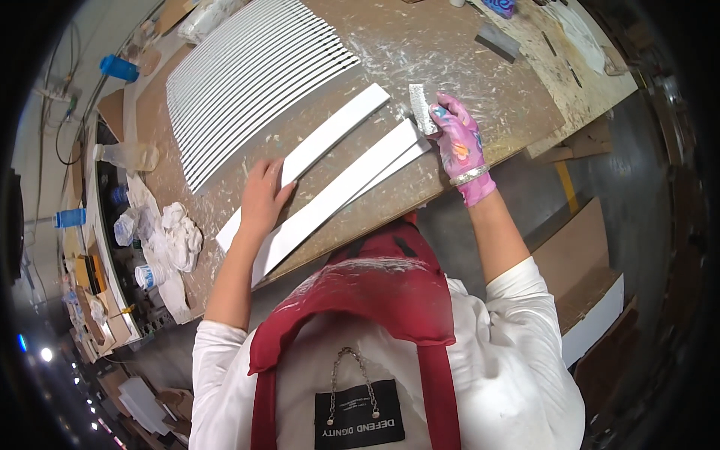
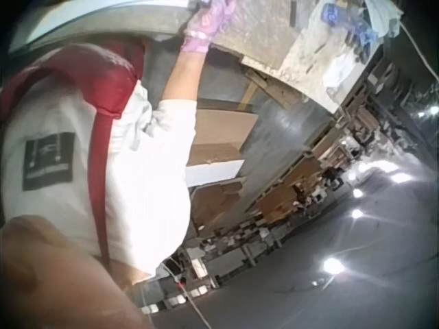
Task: The person sands the edges and surfaces of white wooden slats using a sanding block. The person wipes the dust from the slats and the work surface with a cloth, stacking the finished slats together.
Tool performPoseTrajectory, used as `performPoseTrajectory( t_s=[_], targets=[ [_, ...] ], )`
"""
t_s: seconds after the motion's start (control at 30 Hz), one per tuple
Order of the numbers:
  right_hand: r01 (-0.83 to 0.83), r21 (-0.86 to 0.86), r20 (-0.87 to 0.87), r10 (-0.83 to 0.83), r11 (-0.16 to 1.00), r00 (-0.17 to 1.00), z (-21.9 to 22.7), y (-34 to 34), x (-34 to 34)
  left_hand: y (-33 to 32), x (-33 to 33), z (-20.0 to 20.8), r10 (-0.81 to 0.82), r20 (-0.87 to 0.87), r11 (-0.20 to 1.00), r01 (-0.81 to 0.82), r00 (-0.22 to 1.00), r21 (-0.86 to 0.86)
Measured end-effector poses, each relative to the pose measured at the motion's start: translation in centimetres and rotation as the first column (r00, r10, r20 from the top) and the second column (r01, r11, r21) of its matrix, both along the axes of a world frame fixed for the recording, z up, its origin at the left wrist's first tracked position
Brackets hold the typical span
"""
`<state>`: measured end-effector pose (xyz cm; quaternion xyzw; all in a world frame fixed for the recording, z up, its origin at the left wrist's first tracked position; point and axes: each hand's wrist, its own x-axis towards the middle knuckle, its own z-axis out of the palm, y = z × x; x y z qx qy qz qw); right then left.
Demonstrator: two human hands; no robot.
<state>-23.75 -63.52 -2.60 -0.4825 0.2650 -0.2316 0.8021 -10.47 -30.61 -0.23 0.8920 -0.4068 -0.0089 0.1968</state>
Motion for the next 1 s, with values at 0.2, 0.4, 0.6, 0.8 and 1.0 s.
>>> performPoseTrajectory(
  t_s=[0.2, 0.4, 0.6, 0.8, 1.0],
  targets=[
    [0.112, 0.028, 0.071, -0.113, 0.993, 0.991, 0.6, -2.1, -0.3, -0.1, -5.5, 1.6, -0.065, -0.062, 0.996, 0.061, 0.996, -0.067],
    [0.119, -0.027, 0.048, -0.117, 0.993, 0.992, -1.6, -2.0, 1.7, -0.6, -7.2, 0.5, 0.005, -0.075, 0.996, -0.011, 0.997, -0.089],
    [-0.027, -0.563, -0.159, -0.076, 0.826, 0.984, -3.1, -4.3, 1.1, 0.9, -7.2, -1.1, -0.030, -0.068, 0.999, 0.027, 0.997, -0.041],
    [0.057, -0.280, -0.009, -0.062, 0.958, 0.998, -1.5, -4.2, 2.6, 0.7, -7.2, 0.2, -0.057, -0.086, 0.998, 0.056, 0.995, -0.017],
    [-0.239, -0.826, -0.235, 0.075, 0.511, 0.969, -0.3, 0.2, 6.6, 1.2, -7.1, -0.5, -0.087, -0.093, 0.993, 0.079, 0.992, -0.089]
  ],
)
